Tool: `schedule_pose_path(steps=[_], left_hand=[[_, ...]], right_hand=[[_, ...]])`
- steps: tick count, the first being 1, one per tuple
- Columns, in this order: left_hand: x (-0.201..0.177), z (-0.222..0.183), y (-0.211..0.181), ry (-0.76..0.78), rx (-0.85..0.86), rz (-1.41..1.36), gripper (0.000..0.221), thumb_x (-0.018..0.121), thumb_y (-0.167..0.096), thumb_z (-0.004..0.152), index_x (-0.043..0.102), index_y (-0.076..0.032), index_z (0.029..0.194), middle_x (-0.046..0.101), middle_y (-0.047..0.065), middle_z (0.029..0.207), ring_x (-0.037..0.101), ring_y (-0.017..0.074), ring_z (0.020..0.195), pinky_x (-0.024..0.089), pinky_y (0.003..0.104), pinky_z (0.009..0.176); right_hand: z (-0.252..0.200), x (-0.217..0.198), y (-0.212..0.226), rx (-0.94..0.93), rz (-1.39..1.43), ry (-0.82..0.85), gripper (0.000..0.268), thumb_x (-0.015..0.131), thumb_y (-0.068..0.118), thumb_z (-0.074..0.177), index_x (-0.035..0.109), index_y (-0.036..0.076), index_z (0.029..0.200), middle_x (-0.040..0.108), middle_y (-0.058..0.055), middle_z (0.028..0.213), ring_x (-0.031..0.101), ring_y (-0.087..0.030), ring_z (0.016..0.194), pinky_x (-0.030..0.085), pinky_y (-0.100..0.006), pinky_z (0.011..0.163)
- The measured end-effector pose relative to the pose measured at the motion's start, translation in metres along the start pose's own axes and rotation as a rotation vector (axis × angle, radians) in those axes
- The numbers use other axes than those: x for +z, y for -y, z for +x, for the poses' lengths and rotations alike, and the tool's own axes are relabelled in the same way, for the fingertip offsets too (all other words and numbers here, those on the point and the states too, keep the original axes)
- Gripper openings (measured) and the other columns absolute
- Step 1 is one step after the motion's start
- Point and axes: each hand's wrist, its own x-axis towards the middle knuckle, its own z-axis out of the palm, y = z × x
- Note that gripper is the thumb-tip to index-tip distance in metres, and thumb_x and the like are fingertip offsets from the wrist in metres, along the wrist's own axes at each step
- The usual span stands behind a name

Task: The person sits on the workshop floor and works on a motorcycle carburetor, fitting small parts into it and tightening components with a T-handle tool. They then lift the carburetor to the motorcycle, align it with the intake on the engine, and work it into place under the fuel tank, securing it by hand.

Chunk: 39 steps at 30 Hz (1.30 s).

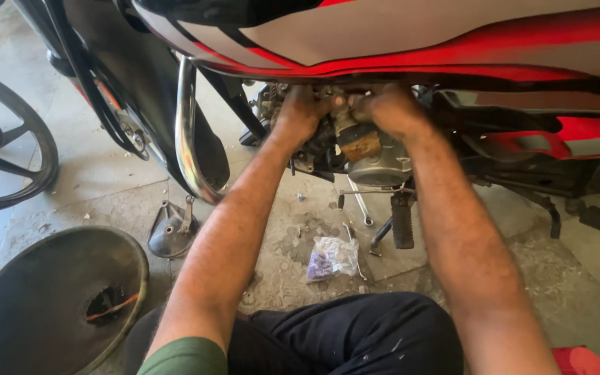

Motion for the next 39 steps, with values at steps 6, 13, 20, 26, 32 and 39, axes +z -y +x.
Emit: schedule_pose_path(steps=[6,13,20,26,32,39], left_hand=[[0.014,-0.011,0.028,-0.115,-0.039,0.346,0.058,0.073,-0.038,0.091,0.055,0.005,0.127,0.065,0.027,0.110,0.061,0.0455,0.104,0.049,0.050,0.089],[0.030,-0.018,0.044,-0.183,0.130,0.409,0.038,0.069,-0.032,0.103,0.061,0.004,0.114,0.064,0.027,0.107,0.060,0.0431,0.098,0.049,0.050,0.088],[0.036,-0.017,0.037,-0.176,-0.105,-0.042,0.037,0.071,-0.031,0.098,0.064,0.003,0.112,0.069,0.022,0.097,0.063,0.0302,0.088,0.053,0.042,0.081],[0.038,-0.037,0.015,-0.286,0.051,0.108,0.039,0.069,-0.029,0.099,0.060,0.003,0.120,0.071,0.022,0.106,0.068,0.0351,0.098,0.053,0.045,0.089],[0.034,-0.030,0.016,-0.293,0.102,0.015,0.040,0.071,-0.030,0.097,0.061,0.002,0.120,0.073,0.017,0.105,0.067,0.0274,0.097,0.055,0.041,0.088],[0.028,-0.038,-0.023,-0.316,-0.136,-0.060,0.039,0.070,-0.035,0.096,0.068,-0.001,0.116,0.074,0.008,0.100,0.067,0.0171,0.088,0.056,0.034,0.079]], right_hand=[[0.031,0.016,-0.052,-0.719,-0.027,-0.073,0.033,0.073,0.016,0.094,0.075,0.006,0.126,0.077,-0.011,0.120,0.071,-0.022,0.109,0.053,-0.038,0.093],[0.015,0.020,-0.039,-0.400,-0.161,-0.186,0.021,0.083,0.022,0.092,0.078,0.003,0.102,0.077,-0.014,0.093,0.069,-0.025,0.086,0.054,-0.038,0.082],[-0.030,0.055,-0.075,-0.656,0.410,-0.499,0.028,0.068,0.015,0.106,0.065,0.001,0.130,0.071,-0.012,0.127,0.068,-0.021,0.117,0.052,-0.034,0.103],[-0.074,0.084,-0.082,-0.884,-0.017,-0.704,0.091,0.092,0.029,0.075,0.046,0.002,0.149,0.047,-0.022,0.155,0.043,-0.041,0.146,0.035,-0.051,0.125],[-0.059,0.105,-0.093,-0.754,-0.150,-0.749,0.106,0.102,0.032,0.071,0.039,-0.001,0.150,0.044,-0.025,0.153,0.043,-0.045,0.145,0.034,-0.056,0.122],[-0.061,0.082,-0.074,-0.522,-0.220,-0.709,0.092,0.101,0.036,0.067,0.050,-0.001,0.134,0.060,-0.025,0.133,0.053,-0.048,0.122,0.046,-0.055,0.101]])
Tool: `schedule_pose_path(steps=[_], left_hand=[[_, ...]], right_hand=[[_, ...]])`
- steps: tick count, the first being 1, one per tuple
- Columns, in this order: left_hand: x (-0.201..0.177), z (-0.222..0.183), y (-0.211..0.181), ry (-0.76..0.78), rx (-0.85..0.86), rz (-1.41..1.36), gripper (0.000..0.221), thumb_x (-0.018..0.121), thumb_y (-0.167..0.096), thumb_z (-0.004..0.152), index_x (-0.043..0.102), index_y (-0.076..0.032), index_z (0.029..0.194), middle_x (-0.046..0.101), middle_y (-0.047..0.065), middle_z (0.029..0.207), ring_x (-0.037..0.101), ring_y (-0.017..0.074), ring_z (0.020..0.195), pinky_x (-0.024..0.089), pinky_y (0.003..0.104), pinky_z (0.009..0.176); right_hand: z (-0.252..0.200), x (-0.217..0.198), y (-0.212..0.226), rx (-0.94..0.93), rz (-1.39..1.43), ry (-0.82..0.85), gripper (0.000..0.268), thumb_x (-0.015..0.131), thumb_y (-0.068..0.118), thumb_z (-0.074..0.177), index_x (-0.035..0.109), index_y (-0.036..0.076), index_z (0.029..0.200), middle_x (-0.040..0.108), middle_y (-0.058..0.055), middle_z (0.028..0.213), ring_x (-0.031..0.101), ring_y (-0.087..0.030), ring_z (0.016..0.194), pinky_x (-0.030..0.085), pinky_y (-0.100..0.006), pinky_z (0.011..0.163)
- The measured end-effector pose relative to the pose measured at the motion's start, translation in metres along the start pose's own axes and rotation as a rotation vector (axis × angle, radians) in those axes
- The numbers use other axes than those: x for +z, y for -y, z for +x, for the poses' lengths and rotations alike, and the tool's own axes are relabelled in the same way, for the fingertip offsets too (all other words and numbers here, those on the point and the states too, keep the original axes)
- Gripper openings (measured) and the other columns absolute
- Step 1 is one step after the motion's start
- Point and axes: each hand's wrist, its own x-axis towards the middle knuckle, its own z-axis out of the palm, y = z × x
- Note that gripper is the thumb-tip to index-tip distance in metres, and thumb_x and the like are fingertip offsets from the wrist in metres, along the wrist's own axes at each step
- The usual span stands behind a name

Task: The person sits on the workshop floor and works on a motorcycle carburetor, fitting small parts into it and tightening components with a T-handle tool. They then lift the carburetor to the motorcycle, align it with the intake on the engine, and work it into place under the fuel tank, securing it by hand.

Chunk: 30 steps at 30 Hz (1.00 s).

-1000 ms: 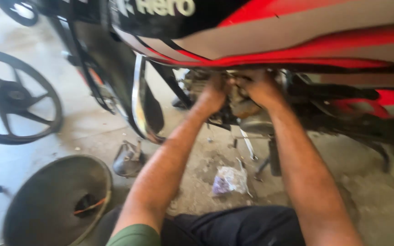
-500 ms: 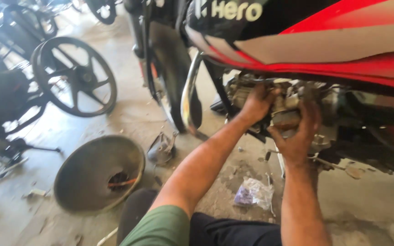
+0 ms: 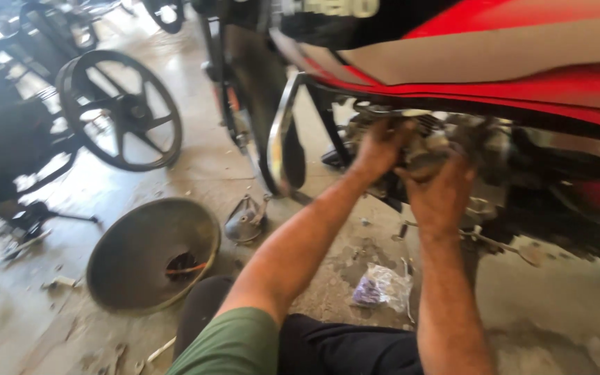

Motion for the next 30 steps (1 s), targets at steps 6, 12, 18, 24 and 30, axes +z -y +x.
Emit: schedule_pose_path(steps=[6,12,18,24,30], left_hand=[[0.004,0.002,0.014,-0.023,0.025,-0.172,0.025,0.069,-0.022,0.099,0.069,0.000,0.109,0.074,0.008,0.099,0.067,0.0153,0.087,0.055,0.032,0.078],[0.010,0.009,0.027,-0.151,0.100,-0.097,0.015,0.069,-0.012,0.101,0.069,0.002,0.107,0.072,0.010,0.097,0.063,0.0147,0.085,0.053,0.031,0.076],[0.004,0.017,-0.018,-0.026,0.312,0.037,0.017,0.068,-0.008,0.099,0.067,0.003,0.112,0.072,0.009,0.099,0.064,0.0148,0.088,0.053,0.031,0.081],[0.003,0.011,-0.036,0.034,0.036,0.057,0.015,0.076,-0.007,0.091,0.072,0.004,0.099,0.074,0.011,0.083,0.064,0.0201,0.072,0.053,0.036,0.067],[0.014,0.001,-0.041,-0.139,0.298,-0.006,0.016,0.072,-0.001,0.092,0.070,0.004,0.106,0.075,0.010,0.096,0.067,0.0185,0.086,0.054,0.032,0.081]], right_hand=[[0.015,-0.006,-0.001,-0.050,-0.099,0.084,0.083,0.101,0.041,0.070,0.052,0.002,0.124,0.060,-0.020,0.122,0.055,-0.044,0.117,0.046,-0.056,0.107],[0.019,-0.014,-0.006,-0.010,0.003,0.086,0.089,0.100,0.039,0.063,0.051,-0.001,0.125,0.056,-0.024,0.125,0.052,-0.046,0.116,0.049,-0.054,0.092],[0.016,-0.013,0.002,-0.028,-0.028,0.066,0.086,0.100,0.033,0.059,0.052,0.002,0.122,0.057,-0.018,0.133,0.053,-0.041,0.123,0.049,-0.052,0.092],[0.015,-0.017,0.001,0.048,0.107,0.112,0.085,0.101,0.029,0.065,0.049,0.002,0.127,0.056,-0.014,0.137,0.051,-0.038,0.128,0.050,-0.049,0.101],[0.011,-0.016,0.009,-0.016,0.127,-0.004,0.084,0.101,0.023,0.062,0.048,0.000,0.124,0.055,-0.018,0.138,0.049,-0.040,0.129,0.045,-0.050,0.106]])
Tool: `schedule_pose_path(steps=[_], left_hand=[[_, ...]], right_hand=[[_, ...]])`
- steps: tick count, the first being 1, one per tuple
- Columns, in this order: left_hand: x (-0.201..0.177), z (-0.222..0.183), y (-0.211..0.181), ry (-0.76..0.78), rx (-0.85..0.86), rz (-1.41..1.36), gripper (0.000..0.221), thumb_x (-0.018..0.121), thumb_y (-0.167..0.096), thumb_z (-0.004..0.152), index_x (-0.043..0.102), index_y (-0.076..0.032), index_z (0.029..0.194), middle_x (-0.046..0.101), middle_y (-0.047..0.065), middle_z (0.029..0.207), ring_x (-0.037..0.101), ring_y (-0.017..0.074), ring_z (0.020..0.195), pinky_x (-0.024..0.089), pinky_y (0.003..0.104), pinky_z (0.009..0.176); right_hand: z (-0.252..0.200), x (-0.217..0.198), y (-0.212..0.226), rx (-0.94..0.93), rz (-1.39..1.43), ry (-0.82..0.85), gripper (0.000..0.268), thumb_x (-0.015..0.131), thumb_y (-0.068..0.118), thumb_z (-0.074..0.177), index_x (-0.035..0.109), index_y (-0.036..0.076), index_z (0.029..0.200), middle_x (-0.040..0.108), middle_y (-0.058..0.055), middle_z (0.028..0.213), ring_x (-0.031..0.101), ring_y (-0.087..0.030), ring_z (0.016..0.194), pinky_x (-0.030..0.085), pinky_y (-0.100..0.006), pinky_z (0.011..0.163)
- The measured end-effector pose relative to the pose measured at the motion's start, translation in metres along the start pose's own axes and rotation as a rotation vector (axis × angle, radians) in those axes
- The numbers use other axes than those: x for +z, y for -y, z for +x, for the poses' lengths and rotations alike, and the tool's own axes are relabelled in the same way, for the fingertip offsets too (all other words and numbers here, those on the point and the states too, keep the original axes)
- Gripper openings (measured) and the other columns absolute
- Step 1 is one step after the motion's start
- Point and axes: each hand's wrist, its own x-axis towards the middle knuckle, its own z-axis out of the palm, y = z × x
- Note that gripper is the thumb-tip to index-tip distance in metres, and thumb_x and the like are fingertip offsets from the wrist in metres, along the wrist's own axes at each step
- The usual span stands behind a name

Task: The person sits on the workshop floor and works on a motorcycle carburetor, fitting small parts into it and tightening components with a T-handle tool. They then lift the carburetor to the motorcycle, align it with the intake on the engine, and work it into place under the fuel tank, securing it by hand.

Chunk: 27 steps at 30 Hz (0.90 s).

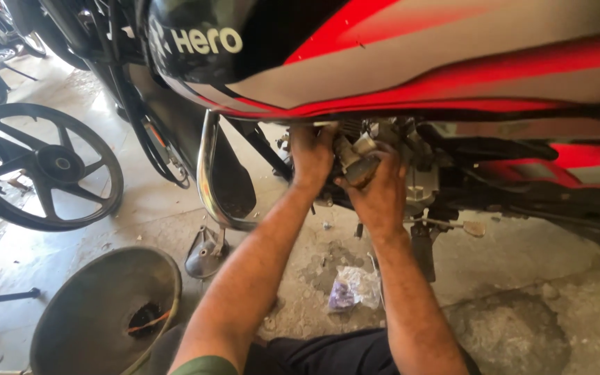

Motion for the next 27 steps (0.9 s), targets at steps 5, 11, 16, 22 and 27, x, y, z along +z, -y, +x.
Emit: schedule_pose_path(steps=[5,11,16,22,27], left_hand=[[-0.005,-0.001,0.001,-0.009,-0.055,-0.167,0.018,0.071,0.002,0.092,0.069,0.004,0.109,0.075,0.010,0.103,0.067,0.0167,0.092,0.054,0.030,0.085],[-0.010,-0.011,0.018,-0.048,-0.122,-0.305,0.017,0.068,0.005,0.095,0.066,-0.001,0.110,0.074,0.005,0.102,0.065,0.0122,0.092,0.052,0.027,0.083],[-0.016,-0.016,0.029,-0.044,-0.131,-0.346,0.014,0.066,0.008,0.099,0.066,0.000,0.110,0.072,0.005,0.101,0.063,0.0124,0.091,0.051,0.028,0.081],[-0.015,-0.015,0.014,-0.023,-0.069,-0.307,0.026,0.062,0.010,0.100,0.058,-0.003,0.123,0.071,0.006,0.111,0.064,0.0123,0.101,0.051,0.027,0.091],[-0.013,-0.014,0.011,-0.051,-0.044,-0.359,0.035,0.060,0.013,0.098,0.056,-0.003,0.129,0.069,0.005,0.116,0.065,0.0132,0.106,0.053,0.028,0.094]], right_hand=[[0.000,0.002,-0.002,0.030,0.029,0.013,0.084,0.101,0.021,0.061,0.048,0.001,0.123,0.055,-0.017,0.137,0.050,-0.041,0.129,0.045,-0.051,0.106],[0.000,0.003,-0.008,0.054,0.031,0.046,0.085,0.102,0.021,0.061,0.047,0.001,0.124,0.055,-0.018,0.137,0.049,-0.041,0.130,0.046,-0.050,0.106],[0.003,0.003,-0.007,0.060,0.028,0.036,0.086,0.101,0.022,0.061,0.047,0.001,0.124,0.056,-0.017,0.137,0.051,-0.040,0.128,0.047,-0.049,0.104],[0.010,0.003,-0.004,0.115,-0.044,0.091,0.086,0.102,0.030,0.063,0.050,0.000,0.126,0.057,-0.020,0.129,0.052,-0.041,0.123,0.047,-0.050,0.099],[0.010,0.003,-0.012,0.104,-0.078,0.064,0.093,0.102,0.038,0.065,0.047,-0.005,0.127,0.056,-0.024,0.125,0.051,-0.043,0.121,0.049,-0.051,0.097]])
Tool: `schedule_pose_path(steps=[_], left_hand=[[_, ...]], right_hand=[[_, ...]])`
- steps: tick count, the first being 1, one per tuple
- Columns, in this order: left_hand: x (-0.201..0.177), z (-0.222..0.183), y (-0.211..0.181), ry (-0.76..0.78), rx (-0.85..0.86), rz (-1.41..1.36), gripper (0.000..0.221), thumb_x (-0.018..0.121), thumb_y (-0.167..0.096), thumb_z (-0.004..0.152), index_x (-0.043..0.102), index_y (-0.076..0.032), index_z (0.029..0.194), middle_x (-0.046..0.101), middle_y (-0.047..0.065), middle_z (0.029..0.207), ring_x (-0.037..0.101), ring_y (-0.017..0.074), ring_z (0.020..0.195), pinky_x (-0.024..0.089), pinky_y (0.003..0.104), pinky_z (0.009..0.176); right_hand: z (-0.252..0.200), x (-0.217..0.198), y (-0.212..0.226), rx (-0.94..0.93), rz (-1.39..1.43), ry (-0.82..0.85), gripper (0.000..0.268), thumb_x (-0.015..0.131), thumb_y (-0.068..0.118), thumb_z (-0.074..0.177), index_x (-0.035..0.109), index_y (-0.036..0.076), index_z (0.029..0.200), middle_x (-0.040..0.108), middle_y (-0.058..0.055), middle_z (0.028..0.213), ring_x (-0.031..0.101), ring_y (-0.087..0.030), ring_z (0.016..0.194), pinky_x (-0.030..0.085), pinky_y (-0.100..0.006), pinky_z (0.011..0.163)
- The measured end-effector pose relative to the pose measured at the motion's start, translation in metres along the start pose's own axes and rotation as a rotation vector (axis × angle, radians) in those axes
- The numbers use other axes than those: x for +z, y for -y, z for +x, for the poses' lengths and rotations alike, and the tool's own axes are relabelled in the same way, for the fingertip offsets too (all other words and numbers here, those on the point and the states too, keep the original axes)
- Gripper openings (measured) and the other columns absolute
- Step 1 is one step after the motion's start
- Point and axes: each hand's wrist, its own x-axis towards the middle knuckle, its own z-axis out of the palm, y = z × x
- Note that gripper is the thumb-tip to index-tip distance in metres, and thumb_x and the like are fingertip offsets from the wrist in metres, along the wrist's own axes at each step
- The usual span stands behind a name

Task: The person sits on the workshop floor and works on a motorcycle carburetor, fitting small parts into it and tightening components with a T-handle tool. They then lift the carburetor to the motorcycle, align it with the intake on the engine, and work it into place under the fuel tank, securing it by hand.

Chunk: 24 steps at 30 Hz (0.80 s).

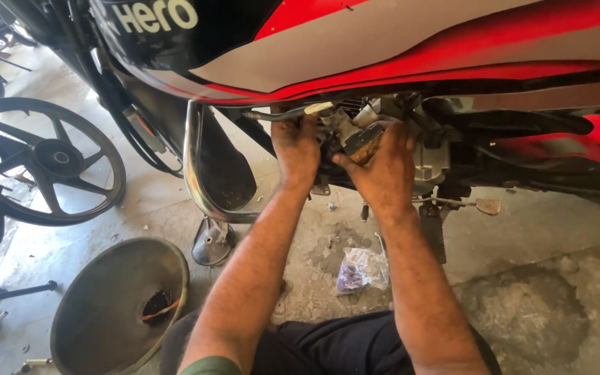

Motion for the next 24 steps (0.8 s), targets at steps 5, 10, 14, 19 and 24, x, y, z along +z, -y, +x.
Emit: schedule_pose_path(steps=[5,10,14,19,24], left_hand=[[-0.007,0.003,0.007,0.003,-0.004,0.024,0.033,0.060,0.015,0.098,0.058,-0.001,0.127,0.070,0.006,0.112,0.065,0.0125,0.101,0.053,0.026,0.090],[-0.020,0.002,0.019,0.012,-0.048,0.085,0.030,0.060,0.012,0.096,0.059,-0.001,0.123,0.070,0.005,0.107,0.065,0.0108,0.095,0.053,0.025,0.084],[-0.025,0.002,0.028,0.014,-0.060,0.070,0.025,0.061,0.011,0.097,0.059,-0.001,0.118,0.069,0.004,0.104,0.064,0.0110,0.091,0.053,0.025,0.080],[-0.021,0.002,0.032,-0.082,-0.086,-0.040,0.027,0.065,0.012,0.095,0.058,-0.003,0.116,0.069,0.004,0.103,0.065,0.0118,0.090,0.055,0.026,0.079],[-0.028,0.002,0.028,-0.074,-0.168,-0.060,0.031,0.065,0.014,0.093,0.059,-0.003,0.118,0.069,0.006,0.106,0.066,0.0147,0.096,0.055,0.027,0.087]], right_hand=[[0.001,0.000,0.002,0.020,0.033,0.023,0.089,0.100,0.038,0.064,0.049,-0.002,0.125,0.057,-0.021,0.125,0.053,-0.041,0.122,0.050,-0.050,0.096],[0.002,0.003,0.009,-0.045,-0.018,-0.024,0.086,0.101,0.036,0.062,0.052,0.000,0.123,0.057,-0.019,0.126,0.054,-0.039,0.120,0.050,-0.050,0.097],[0.000,0.009,0.007,-0.012,-0.049,0.004,0.084,0.102,0.034,0.061,0.054,0.001,0.122,0.056,-0.019,0.129,0.052,-0.041,0.122,0.049,-0.051,0.094],[0.001,0.005,0.000,-0.069,-0.052,-0.016,0.085,0.102,0.034,0.061,0.053,0.002,0.123,0.057,-0.017,0.130,0.052,-0.040,0.123,0.047,-0.050,0.100],[-0.001,0.005,0.000,-0.047,0.015,-0.012,0.088,0.103,0.033,0.062,0.051,0.000,0.125,0.057,-0.017,0.130,0.052,-0.039,0.123,0.046,-0.050,0.103]])
